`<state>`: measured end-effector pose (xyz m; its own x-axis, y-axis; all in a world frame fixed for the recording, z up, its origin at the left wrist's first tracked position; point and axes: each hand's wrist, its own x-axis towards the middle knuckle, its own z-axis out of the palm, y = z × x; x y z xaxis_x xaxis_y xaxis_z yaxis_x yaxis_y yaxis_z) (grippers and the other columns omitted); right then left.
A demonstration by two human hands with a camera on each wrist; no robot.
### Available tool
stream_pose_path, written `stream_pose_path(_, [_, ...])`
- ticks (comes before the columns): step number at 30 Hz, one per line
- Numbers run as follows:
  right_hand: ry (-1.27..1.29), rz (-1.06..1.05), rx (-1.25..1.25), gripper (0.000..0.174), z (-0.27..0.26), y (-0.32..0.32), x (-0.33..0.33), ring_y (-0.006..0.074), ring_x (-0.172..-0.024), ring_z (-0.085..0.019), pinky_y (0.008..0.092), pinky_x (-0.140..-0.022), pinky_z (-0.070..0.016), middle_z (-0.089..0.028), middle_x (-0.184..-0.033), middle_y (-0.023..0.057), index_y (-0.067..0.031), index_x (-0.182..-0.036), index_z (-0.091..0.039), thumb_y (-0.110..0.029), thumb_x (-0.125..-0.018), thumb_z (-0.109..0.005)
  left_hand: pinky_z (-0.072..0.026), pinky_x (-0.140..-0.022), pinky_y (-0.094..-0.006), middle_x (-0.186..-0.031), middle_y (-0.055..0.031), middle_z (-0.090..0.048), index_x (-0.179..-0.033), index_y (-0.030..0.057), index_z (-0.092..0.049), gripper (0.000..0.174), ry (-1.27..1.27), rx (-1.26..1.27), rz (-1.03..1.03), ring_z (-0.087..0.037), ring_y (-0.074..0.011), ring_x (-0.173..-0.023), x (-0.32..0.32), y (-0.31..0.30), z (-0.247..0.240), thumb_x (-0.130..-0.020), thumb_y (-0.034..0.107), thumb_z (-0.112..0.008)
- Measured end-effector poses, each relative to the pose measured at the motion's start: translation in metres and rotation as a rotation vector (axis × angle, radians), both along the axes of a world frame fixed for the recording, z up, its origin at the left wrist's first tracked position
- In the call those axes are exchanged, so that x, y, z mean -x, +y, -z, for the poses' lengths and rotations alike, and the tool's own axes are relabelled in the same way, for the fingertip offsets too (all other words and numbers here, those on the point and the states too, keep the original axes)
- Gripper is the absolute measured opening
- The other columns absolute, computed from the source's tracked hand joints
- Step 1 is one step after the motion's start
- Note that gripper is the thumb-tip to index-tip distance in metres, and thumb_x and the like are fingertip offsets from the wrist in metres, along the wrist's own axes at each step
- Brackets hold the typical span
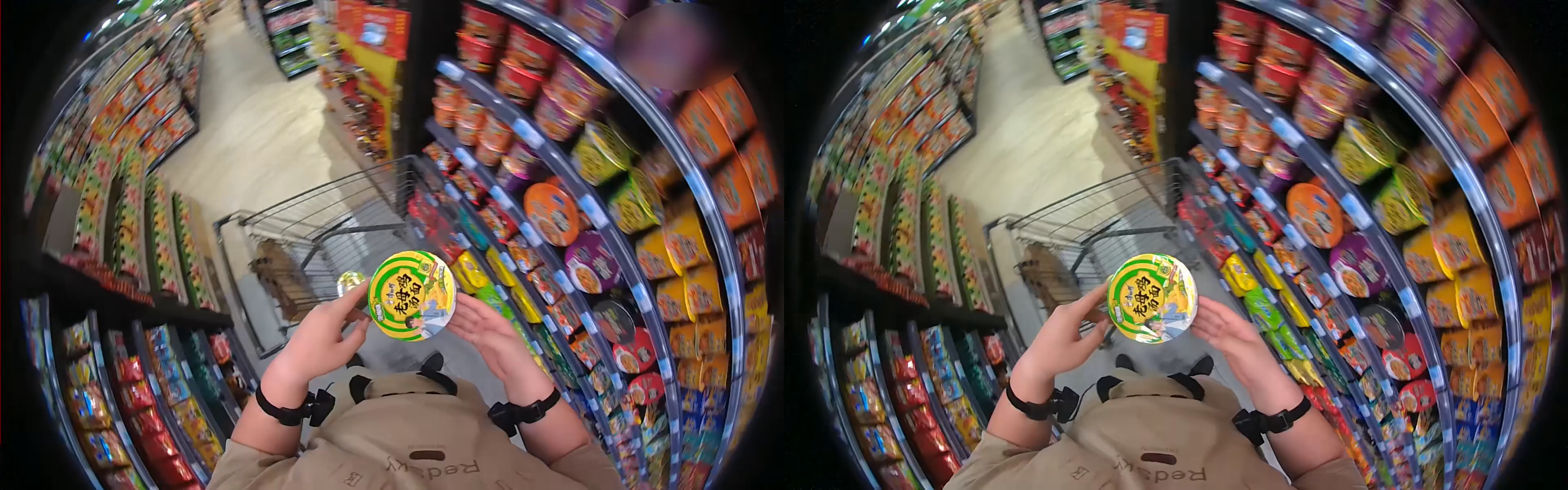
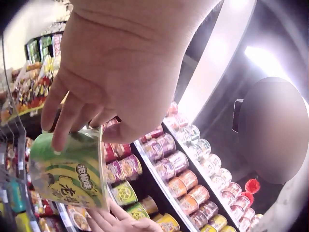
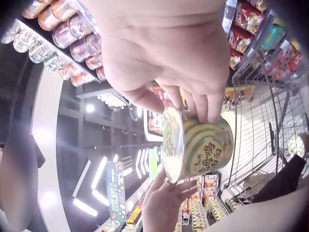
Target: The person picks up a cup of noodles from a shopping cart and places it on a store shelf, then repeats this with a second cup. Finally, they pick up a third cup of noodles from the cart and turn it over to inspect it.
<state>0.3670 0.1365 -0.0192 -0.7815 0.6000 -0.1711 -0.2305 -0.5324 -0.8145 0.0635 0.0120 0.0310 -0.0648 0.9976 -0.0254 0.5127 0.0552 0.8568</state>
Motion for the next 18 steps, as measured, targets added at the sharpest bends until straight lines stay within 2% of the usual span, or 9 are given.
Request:
stream_pose_path(1, [-0.021,-0.043,0.01,0.076,0.001,-0.003,0.019,0.0323,-0.154,-0.038,0.0492,-0.128,-0.0272,-0.041,-0.165,0.0203,0.0003,-0.163,-0.032,-0.005,-0.093,-0.06,-0.0545,-0.063,-0.0388,-0.095,-0.015,-0.078,-0.155,0.0003,-0.046,0.066,0.007,-0.008,-0.046,-0.068,-0.031,-0.064,0.015,-0.014,0.002,-0.092,0.007,-0.064])
stream_pose_path(2, [-0.026,-0.077,0.011,0.076,0.001,-0.007,0.039,0.0323,-0.154,-0.038,0.0492,-0.128,-0.0272,-0.041,-0.165,0.0203,0.0003,-0.163,-0.032,-0.005,-0.093,-0.06,-0.0555,-0.066,-0.0378,-0.098,-0.0157,-0.077,-0.153,0.0001,-0.048,0.064,0.017,0.024,-0.098,-0.071,-0.0305,-0.072,0.027,-0.029,0.0,-0.092,0.007,-0.064])
stream_pose_path(3, [-0.022,-0.15,-0.007,0.077,0.0,-0.01,0.06,0.0324,-0.155,-0.037,0.0486,-0.128,-0.0268,-0.038,-0.166,0.0196,0.0,-0.164,-0.03,-0.004,-0.092,-0.059,-0.0555,-0.066,-0.0378,-0.098,-0.0157,-0.077,-0.153,0.0001,-0.048,0.064,0.012,0.026,-0.132,-0.071,-0.0305,-0.072,0.043,-0.042,0.004,-0.092,0.007,-0.064])
stream_pose_path(5, [-0.029,-0.238,-0.032,0.078,-0.001,-0.019,0.093,0.0326,-0.155,-0.037,0.0481,-0.128,-0.0265,-0.036,-0.168,0.0189,-0.0002,-0.165,-0.029,-0.003,-0.092,-0.058,-0.0577,-0.072,-0.038,-0.106,-0.0187,-0.077,-0.153,0.0004,-0.047,0.064,-0.057,-0.077,-0.178,-0.076,-0.0314,-0.084,0.074,-0.066,0.019,-0.092,0.006,-0.065])
stream_pose_path(6, [-0.049,-0.287,-0.037,0.079,0.0,-0.024,0.109,0.0327,-0.155,-0.036,0.0476,-0.129,-0.0264,-0.033,-0.169,0.0185,-0.0007,-0.165,-0.028,-0.002,-0.092,-0.056,-0.0592,-0.078,-0.0394,-0.116,-0.0221,-0.075,-0.154,0.0009,-0.047,0.064,-0.089,0.047,-0.195,-0.077,-0.033,-0.097,0.087,-0.076,0.011,-0.092,0.006,-0.064])
stream_pose_path(9, [-0.114,-0.381,-0.025,0.082,0.0,-0.037,0.146,0.0325,-0.156,-0.035,0.0459,-0.128,-0.0275,-0.029,-0.172,0.0179,-0.0019,-0.166,-0.025,0.001,-0.09,-0.055,-0.0596,-0.081,-0.041,-0.121,-0.0238,-0.073,-0.154,0.0016,-0.046,0.065,-0.046,-0.032,-0.248,-0.076,-0.0341,-0.101,0.118,-0.105,0.014,-0.092,0.006,-0.063])
stream_pose_path(11, [-0.174,-0.381,-0.037,0.084,-0.004,-0.047,0.173,0.0354,-0.152,-0.04,0.049,-0.127,-0.0303,-0.034,-0.169,0.0205,0.001,-0.165,-0.027,-0.006,-0.09,-0.063,-0.0594,-0.083,-0.0413,-0.12,-0.0235,-0.073,-0.154,0.0011,-0.046,0.064,-0.081,-0.016,-0.277,-0.076,-0.0352,-0.102,0.136,-0.12,0.013,-0.092,0.007,-0.064])
stream_pose_path(14, [-0.184,-0.411,-0.053,0.084,0.0,-0.052,0.203,0.0351,-0.152,-0.041,0.0489,-0.126,-0.0308,-0.033,-0.169,0.0204,0.0012,-0.165,-0.028,-0.006,-0.089,-0.063,-0.0584,-0.087,-0.0418,-0.114,-0.0223,-0.075,-0.152,-0.0006,-0.047,0.063,-0.067,0.093,-0.307,-0.075,-0.0357,-0.102,0.158,-0.137,0.013,-0.093,0.01,-0.066])
stream_pose_path(18, [-0.179,-0.397,-0.035,0.084,0.01,-0.059,0.23,0.0345,-0.152,-0.04,0.0486,-0.126,-0.0305,-0.031,-0.17,0.0196,0.0014,-0.165,-0.028,-0.008,-0.089,-0.064,-0.0585,-0.088,-0.0411,-0.109,-0.0225,-0.075,-0.152,-0.0029,-0.047,0.063,-0.115,0.095,-0.288,-0.075,-0.0344,-0.101,0.187,-0.151,0.025,-0.093,0.009,-0.066])
